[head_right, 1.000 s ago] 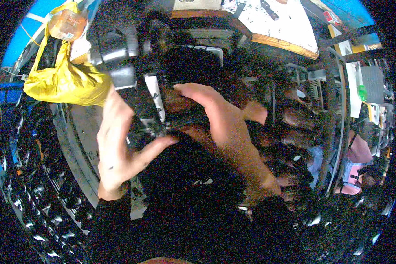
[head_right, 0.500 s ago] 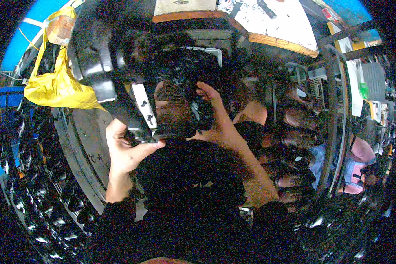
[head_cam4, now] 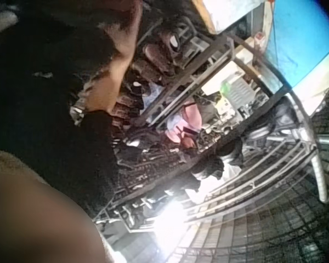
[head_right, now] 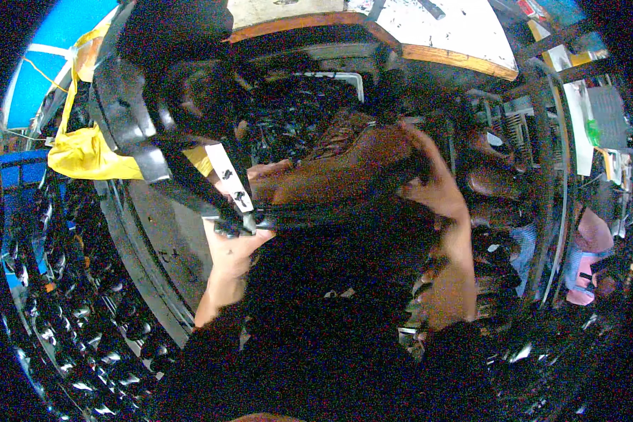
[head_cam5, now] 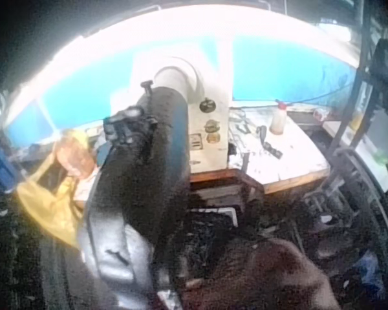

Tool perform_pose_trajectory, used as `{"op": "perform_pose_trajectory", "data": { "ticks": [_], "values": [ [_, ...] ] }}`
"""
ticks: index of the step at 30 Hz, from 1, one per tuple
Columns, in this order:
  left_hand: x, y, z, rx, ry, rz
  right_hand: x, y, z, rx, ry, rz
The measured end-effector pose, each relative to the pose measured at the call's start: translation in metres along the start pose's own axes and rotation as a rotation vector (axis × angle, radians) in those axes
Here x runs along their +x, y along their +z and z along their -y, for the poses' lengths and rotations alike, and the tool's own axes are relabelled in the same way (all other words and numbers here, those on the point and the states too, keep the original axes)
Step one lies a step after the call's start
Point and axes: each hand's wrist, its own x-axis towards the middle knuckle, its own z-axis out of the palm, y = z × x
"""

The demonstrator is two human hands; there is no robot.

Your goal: Attaching shoe soles to uppers using a specialized machine.

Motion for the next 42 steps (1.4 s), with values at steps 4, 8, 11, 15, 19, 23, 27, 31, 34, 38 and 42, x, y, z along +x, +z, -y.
{"op": "perform_pose_trajectory", "data": {
  "ticks": [4, 8, 11, 15, 19, 23, 27, 31, 34, 38, 42],
  "values": [
    [-0.003, 0.000, 0.006, -0.036, 0.055, -0.039, 0.000, -0.031, 0.052, -0.377, -0.046, -0.120],
    [-0.006, -0.006, 0.010, -0.122, 0.061, -0.032, 0.007, -0.040, 0.083, -0.434, -0.180, -0.229],
    [-0.008, -0.003, 0.002, -0.278, -0.020, -0.100, 0.003, -0.034, 0.120, -0.617, -0.160, -0.259],
    [-0.019, -0.015, 0.006, -0.378, -0.071, -0.194, -0.005, -0.029, 0.137, -0.642, -0.332, -0.284],
    [-0.015, -0.017, 0.010, -0.492, -0.144, -0.214, -0.027, -0.047, 0.143, 0.228, -0.010, -0.648],
    [-0.027, -0.035, 0.015, -0.538, -0.185, -0.274, -0.027, -0.015, 0.129, -0.681, -0.402, -0.343],
    [-0.040, -0.069, 0.005, -0.512, -0.161, -0.352, -0.017, 0.028, 0.133, -0.178, -0.298, -0.365],
    [-0.063, -0.098, -0.011, -0.314, -0.083, -0.459, -0.009, 0.081, 0.122, -0.037, -0.150, -0.321],
    [-0.066, -0.106, -0.034, -0.239, -0.018, -0.467, 0.001, 0.104, 0.119, 0.083, -0.274, -0.200],
    [-0.045, -0.084, -0.058, 0.624, 0.366, -0.609, 0.005, 0.113, 0.114, -0.179, -0.203, -0.171],
    [-0.029, -0.051, -0.088, 1.388, 0.495, -0.137, 0.008, 0.122, 0.127, -0.187, -0.143, -0.134]
  ]
}}
